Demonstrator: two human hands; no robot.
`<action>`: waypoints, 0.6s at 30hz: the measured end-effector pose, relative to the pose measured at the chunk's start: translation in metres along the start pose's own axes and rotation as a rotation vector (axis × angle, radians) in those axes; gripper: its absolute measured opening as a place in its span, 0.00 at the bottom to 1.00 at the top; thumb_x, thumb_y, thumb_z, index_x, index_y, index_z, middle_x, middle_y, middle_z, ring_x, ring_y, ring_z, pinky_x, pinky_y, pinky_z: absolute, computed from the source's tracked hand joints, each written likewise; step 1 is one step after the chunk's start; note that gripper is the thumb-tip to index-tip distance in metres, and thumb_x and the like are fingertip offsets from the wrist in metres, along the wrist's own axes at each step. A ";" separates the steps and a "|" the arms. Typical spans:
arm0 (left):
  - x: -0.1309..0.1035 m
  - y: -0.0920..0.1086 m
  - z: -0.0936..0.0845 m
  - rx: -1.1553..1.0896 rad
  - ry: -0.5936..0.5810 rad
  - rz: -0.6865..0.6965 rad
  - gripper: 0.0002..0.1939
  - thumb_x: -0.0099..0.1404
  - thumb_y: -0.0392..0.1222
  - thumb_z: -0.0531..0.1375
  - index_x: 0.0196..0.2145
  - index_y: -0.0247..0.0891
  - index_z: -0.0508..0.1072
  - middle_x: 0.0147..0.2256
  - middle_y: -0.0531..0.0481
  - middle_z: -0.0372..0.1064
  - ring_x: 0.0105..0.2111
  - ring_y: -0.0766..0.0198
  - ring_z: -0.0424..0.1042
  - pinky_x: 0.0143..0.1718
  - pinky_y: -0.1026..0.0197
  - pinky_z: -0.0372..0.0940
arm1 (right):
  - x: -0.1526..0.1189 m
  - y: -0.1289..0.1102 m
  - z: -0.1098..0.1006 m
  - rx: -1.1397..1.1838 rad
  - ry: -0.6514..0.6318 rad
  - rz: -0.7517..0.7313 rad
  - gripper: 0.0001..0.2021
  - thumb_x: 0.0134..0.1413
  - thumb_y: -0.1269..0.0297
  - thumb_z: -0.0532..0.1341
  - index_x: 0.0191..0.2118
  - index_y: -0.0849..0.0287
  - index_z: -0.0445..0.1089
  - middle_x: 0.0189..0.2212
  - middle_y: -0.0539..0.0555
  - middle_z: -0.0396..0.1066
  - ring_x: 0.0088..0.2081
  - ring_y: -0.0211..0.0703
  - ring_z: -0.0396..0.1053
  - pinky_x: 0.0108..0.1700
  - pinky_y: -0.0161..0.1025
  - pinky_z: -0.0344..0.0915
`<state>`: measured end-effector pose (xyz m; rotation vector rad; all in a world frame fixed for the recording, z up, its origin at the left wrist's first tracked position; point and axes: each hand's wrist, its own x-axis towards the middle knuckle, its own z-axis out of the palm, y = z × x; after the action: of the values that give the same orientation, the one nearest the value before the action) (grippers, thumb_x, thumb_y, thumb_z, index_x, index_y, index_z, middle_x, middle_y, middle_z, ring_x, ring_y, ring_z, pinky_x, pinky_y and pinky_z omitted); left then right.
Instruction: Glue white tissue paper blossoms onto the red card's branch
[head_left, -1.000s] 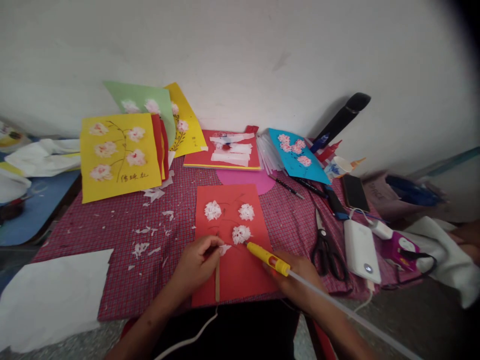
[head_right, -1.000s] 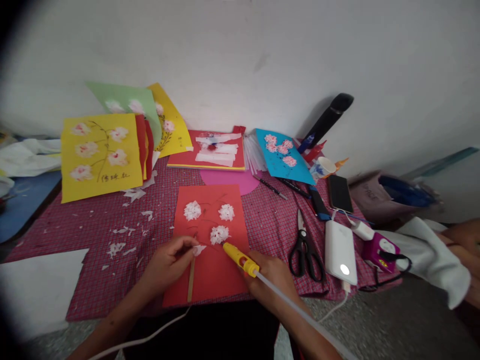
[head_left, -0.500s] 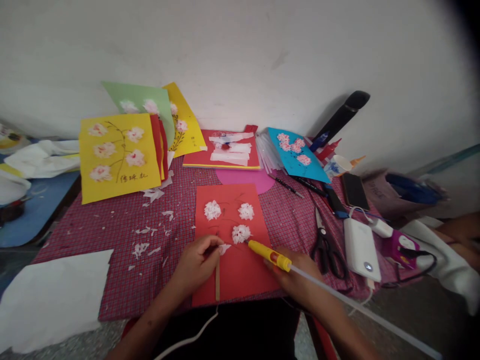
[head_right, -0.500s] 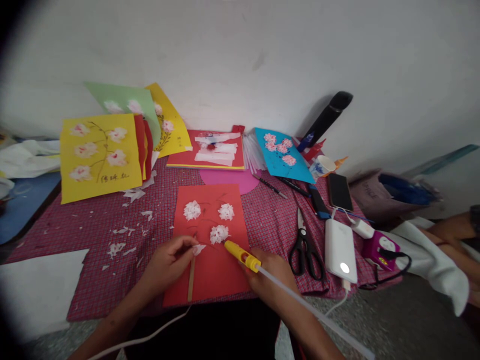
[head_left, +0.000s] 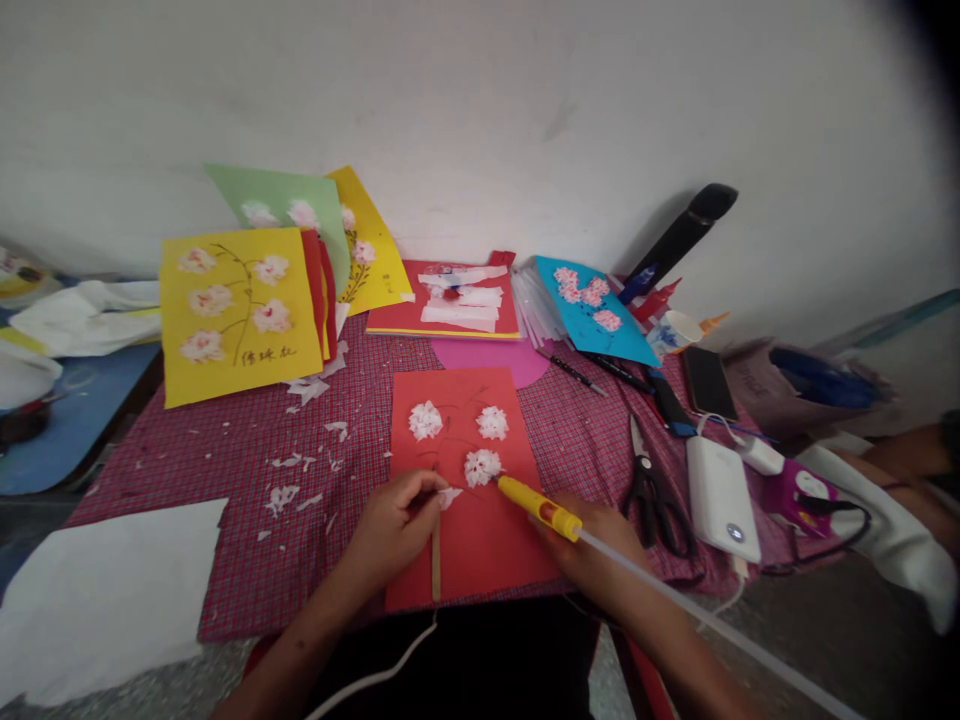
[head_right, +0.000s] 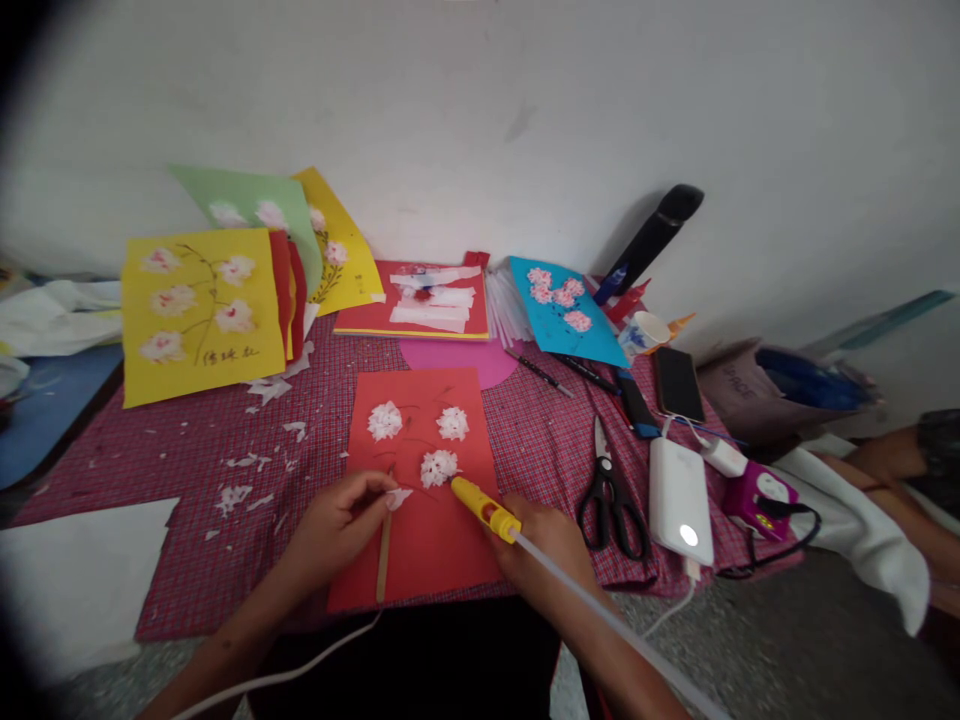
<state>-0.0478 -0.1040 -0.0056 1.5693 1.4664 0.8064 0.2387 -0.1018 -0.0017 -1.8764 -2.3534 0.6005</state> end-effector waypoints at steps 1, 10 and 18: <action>0.000 0.000 0.000 -0.001 0.000 0.000 0.07 0.69 0.43 0.57 0.38 0.41 0.75 0.36 0.51 0.77 0.37 0.60 0.75 0.41 0.58 0.66 | 0.000 0.000 0.000 -0.009 -0.003 0.002 0.13 0.65 0.56 0.57 0.31 0.54 0.71 0.26 0.53 0.76 0.26 0.43 0.73 0.26 0.38 0.50; 0.000 0.000 -0.001 -0.014 -0.001 0.004 0.07 0.69 0.42 0.57 0.39 0.41 0.75 0.37 0.50 0.77 0.37 0.60 0.75 0.42 0.59 0.66 | -0.004 -0.004 -0.003 -0.006 0.002 0.017 0.11 0.65 0.58 0.57 0.32 0.55 0.69 0.26 0.53 0.76 0.27 0.46 0.75 0.28 0.38 0.51; 0.000 -0.004 0.000 -0.025 -0.003 0.005 0.07 0.69 0.42 0.58 0.39 0.40 0.75 0.36 0.51 0.77 0.37 0.60 0.75 0.41 0.60 0.66 | -0.009 -0.005 -0.010 0.188 0.080 0.037 0.14 0.65 0.54 0.57 0.34 0.54 0.74 0.25 0.51 0.76 0.26 0.44 0.75 0.27 0.37 0.59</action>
<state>-0.0494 -0.1043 -0.0089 1.5557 1.4447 0.8222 0.2397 -0.1091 0.0106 -1.8293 -2.1355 0.7092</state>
